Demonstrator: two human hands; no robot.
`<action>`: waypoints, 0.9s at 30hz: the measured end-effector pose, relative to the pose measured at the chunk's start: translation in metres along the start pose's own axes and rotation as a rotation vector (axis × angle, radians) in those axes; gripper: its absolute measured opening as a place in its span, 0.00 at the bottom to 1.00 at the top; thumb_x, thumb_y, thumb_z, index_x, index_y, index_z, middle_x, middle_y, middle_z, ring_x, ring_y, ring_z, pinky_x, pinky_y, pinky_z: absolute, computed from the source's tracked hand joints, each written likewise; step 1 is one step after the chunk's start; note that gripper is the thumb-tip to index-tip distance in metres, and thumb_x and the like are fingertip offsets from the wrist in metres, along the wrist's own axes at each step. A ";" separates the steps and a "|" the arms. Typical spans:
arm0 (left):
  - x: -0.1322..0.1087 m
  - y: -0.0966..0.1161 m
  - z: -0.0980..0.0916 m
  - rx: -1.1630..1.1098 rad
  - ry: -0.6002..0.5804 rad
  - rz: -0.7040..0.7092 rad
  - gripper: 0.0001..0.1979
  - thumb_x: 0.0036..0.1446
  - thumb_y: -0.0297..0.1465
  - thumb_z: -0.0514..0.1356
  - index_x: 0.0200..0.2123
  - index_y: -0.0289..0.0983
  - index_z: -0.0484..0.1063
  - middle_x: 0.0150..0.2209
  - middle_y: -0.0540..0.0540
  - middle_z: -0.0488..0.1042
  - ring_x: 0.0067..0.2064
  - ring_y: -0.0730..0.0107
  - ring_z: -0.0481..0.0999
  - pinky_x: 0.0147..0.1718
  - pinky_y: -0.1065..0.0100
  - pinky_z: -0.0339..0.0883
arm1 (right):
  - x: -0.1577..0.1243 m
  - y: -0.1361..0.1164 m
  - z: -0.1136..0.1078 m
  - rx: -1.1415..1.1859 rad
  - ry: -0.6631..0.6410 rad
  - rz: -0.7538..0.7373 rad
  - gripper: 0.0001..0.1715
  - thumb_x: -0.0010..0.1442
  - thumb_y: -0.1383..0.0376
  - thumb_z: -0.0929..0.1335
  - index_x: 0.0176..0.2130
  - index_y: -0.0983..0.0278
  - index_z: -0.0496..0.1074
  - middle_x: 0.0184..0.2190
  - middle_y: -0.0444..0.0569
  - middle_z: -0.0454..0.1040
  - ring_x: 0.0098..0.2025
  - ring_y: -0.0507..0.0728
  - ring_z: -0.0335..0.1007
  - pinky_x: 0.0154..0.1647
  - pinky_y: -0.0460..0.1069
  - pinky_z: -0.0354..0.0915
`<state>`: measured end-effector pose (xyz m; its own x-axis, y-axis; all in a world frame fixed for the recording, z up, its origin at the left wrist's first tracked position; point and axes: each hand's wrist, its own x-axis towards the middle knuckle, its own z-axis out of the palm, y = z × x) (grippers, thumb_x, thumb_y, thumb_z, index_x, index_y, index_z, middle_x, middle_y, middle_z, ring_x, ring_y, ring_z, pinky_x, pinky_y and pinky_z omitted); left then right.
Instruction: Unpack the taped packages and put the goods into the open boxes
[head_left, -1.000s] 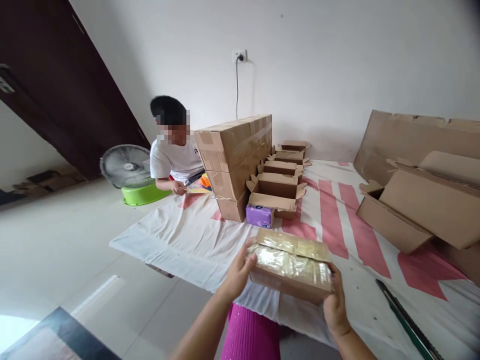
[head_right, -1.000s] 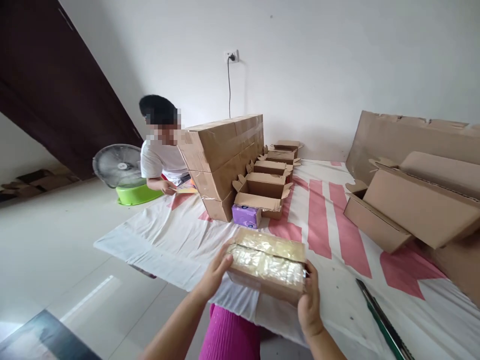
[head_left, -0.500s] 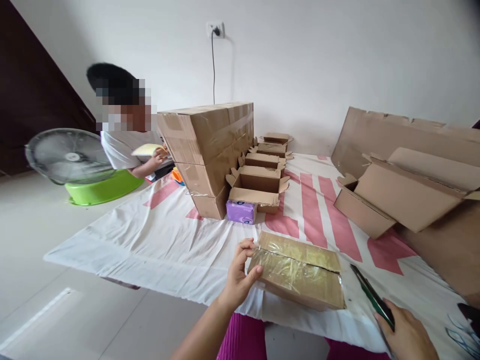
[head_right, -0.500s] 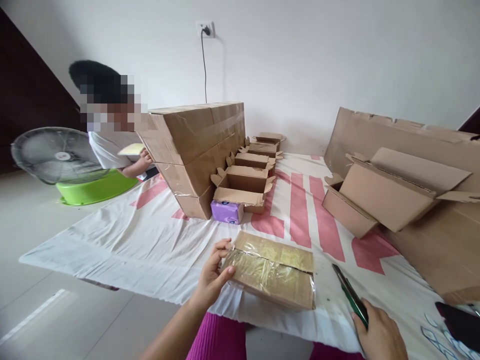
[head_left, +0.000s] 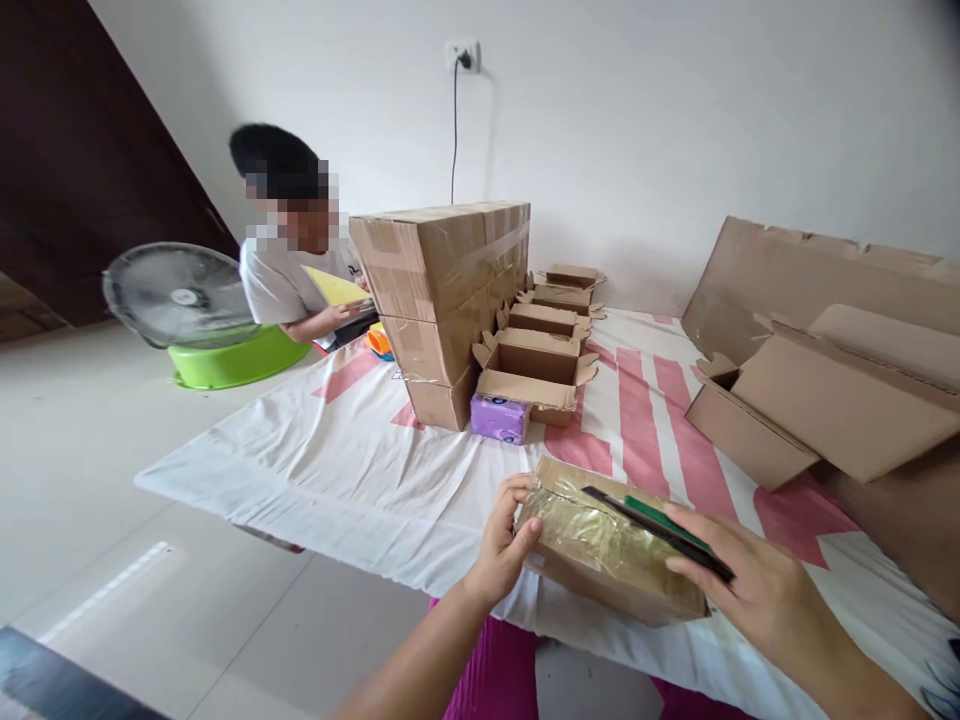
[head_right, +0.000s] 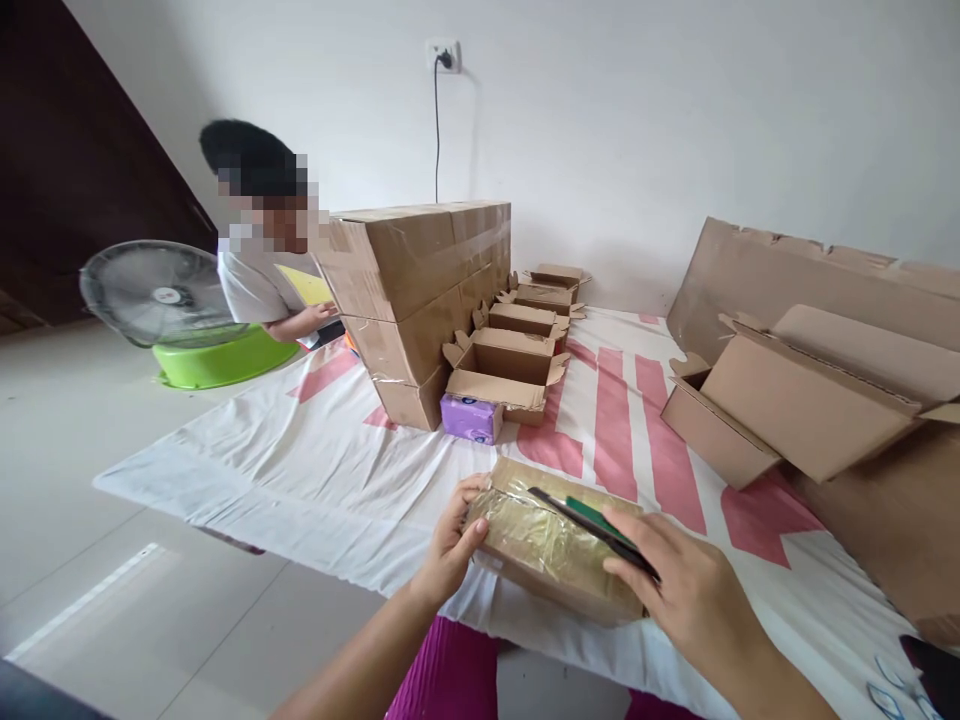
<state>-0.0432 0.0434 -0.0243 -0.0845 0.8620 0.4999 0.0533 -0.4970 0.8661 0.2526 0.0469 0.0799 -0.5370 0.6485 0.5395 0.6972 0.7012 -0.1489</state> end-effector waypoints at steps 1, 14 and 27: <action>-0.001 0.000 0.000 -0.004 -0.003 -0.002 0.14 0.64 0.44 0.55 0.42 0.39 0.69 0.49 0.41 0.67 0.56 0.55 0.65 0.58 0.55 0.57 | 0.012 -0.005 0.000 -0.021 -0.031 -0.081 0.20 0.68 0.57 0.63 0.58 0.54 0.67 0.45 0.47 0.79 0.38 0.56 0.78 0.37 0.49 0.73; -0.002 0.000 0.001 -0.009 0.001 -0.015 0.15 0.64 0.44 0.55 0.44 0.39 0.69 0.51 0.40 0.66 0.56 0.55 0.65 0.58 0.55 0.57 | 0.068 -0.022 -0.006 -0.181 -0.141 -0.343 0.18 0.70 0.64 0.60 0.55 0.62 0.70 0.31 0.45 0.75 0.26 0.51 0.70 0.25 0.48 0.63; -0.002 0.002 0.000 0.039 0.009 -0.034 0.14 0.64 0.43 0.55 0.43 0.40 0.70 0.49 0.41 0.67 0.55 0.55 0.65 0.57 0.56 0.57 | 0.062 -0.014 -0.017 -0.223 -0.241 -0.370 0.23 0.63 0.75 0.61 0.54 0.60 0.71 0.31 0.43 0.75 0.26 0.53 0.69 0.23 0.49 0.61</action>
<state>-0.0434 0.0412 -0.0236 -0.0963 0.8770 0.4707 0.0892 -0.4634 0.8816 0.2176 0.0727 0.1296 -0.8439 0.4366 0.3119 0.5096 0.8341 0.2111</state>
